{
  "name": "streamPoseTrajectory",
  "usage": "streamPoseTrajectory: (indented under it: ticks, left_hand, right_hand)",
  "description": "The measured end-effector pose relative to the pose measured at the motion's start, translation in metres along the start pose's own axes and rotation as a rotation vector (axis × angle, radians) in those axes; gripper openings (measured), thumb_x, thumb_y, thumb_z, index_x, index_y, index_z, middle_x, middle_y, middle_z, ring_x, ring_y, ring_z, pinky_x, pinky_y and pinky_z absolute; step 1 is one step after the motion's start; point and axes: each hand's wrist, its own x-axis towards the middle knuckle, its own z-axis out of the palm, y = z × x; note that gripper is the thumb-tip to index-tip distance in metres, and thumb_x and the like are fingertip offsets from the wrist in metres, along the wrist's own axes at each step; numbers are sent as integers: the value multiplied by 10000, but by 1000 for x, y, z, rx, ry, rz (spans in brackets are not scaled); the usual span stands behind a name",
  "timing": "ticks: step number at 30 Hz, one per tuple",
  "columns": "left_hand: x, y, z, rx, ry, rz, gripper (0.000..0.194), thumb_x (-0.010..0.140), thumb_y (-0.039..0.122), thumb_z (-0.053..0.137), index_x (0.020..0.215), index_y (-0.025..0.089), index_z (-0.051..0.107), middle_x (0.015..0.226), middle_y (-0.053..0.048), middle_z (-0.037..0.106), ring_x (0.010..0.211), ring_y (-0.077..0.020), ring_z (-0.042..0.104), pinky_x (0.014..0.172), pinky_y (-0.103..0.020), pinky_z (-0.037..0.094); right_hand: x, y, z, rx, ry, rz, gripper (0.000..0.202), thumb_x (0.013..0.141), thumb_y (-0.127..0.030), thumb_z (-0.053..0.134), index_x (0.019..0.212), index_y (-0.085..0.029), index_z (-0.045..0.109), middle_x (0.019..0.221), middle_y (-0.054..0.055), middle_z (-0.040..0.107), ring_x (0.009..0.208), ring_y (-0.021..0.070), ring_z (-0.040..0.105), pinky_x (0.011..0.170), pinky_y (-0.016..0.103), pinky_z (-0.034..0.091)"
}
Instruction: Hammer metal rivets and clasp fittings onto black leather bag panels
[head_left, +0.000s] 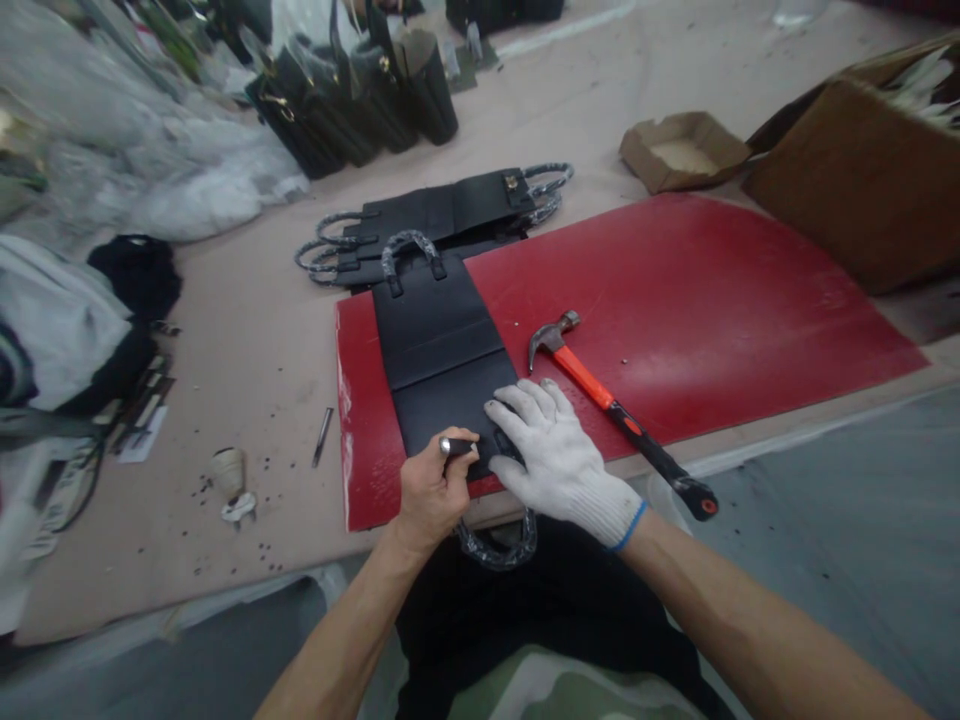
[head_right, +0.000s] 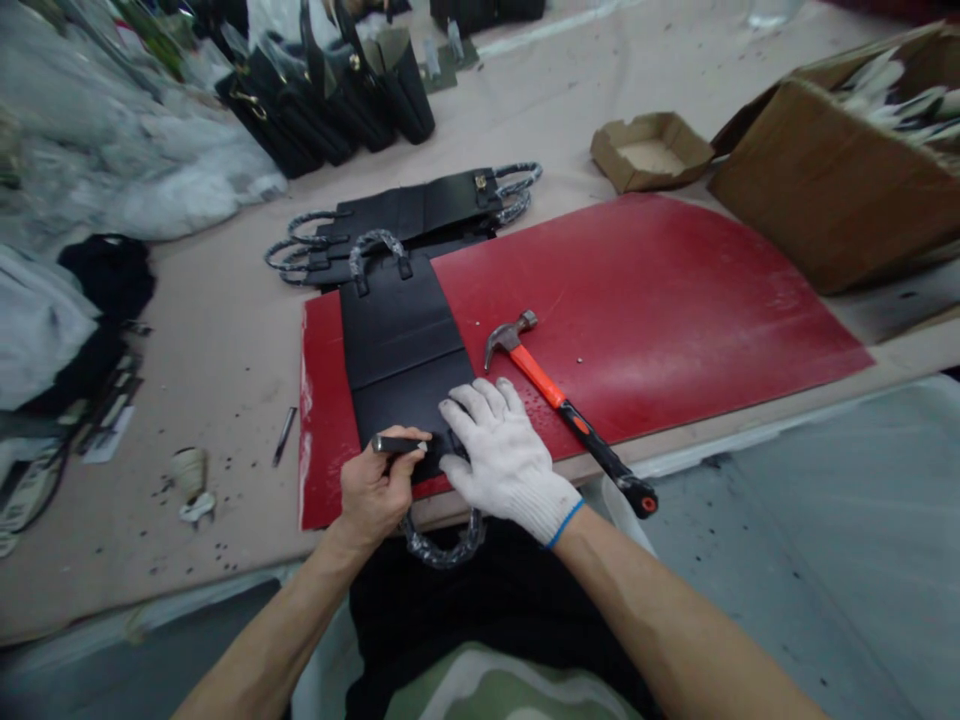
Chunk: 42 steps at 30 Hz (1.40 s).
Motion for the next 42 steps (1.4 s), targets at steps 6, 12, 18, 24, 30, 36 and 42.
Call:
streamPoseTrajectory:
  ticks: [6,12,18,24,30,36,42]
  left_hand:
    - [-1,1,2,-20,36,-82,118,968,219,578,998,196,690,948,-37,778,875,-171,754,797,-264,622]
    - [-3,-1,3,-15,21,-42,123,963,202,581,1017,199,692,971,-35,777,892,-169,750,806,-261,610]
    - [-5,-4,4,19,-1,5,124,967,198,567,1033,206,673,966,-34,766,877,-166,745,796,-253,600]
    - [-4,-2,5,2,-34,53,146,954,162,560,1062,211,645,954,-30,758,840,-159,746,774,-241,599]
    - [-2,-3,8,-47,-37,38,161,950,135,538,1047,219,635,943,-31,758,808,-164,748,756,-245,602]
    - [-2,-4,11,-67,-27,70,174,938,115,526,1046,213,621,916,-37,744,777,-173,740,708,-241,574]
    - [-4,-8,14,-82,-36,57,154,952,139,519,1051,211,614,869,-41,723,755,-190,730,691,-256,556]
  right_hand:
    - [-1,0,1,6,24,-7,582,849,-300,727,1396,-157,591,1461,128,533,1404,380,390,1262,597,214]
    - [-2,0,2,13,50,-24,579,841,-290,733,1388,-161,592,1455,130,542,1392,363,416,1261,594,213]
    - [-5,2,-1,93,80,-50,514,853,-317,734,1326,-147,627,1397,136,582,1344,347,473,1239,582,260]
    - [-25,24,-41,-91,242,194,404,952,-301,604,1318,-131,607,1342,174,601,1222,355,554,1049,504,474]
    - [-45,41,-56,-602,-114,479,352,1012,-239,473,1310,-84,577,1039,199,612,872,359,637,650,408,514]
    - [-36,46,-61,-299,-179,654,349,941,-72,423,1261,-53,560,990,187,649,855,281,675,726,360,508]
    - [-33,1,-115,537,34,568,285,1036,-419,402,1158,-194,527,636,-75,435,467,154,460,436,251,397]
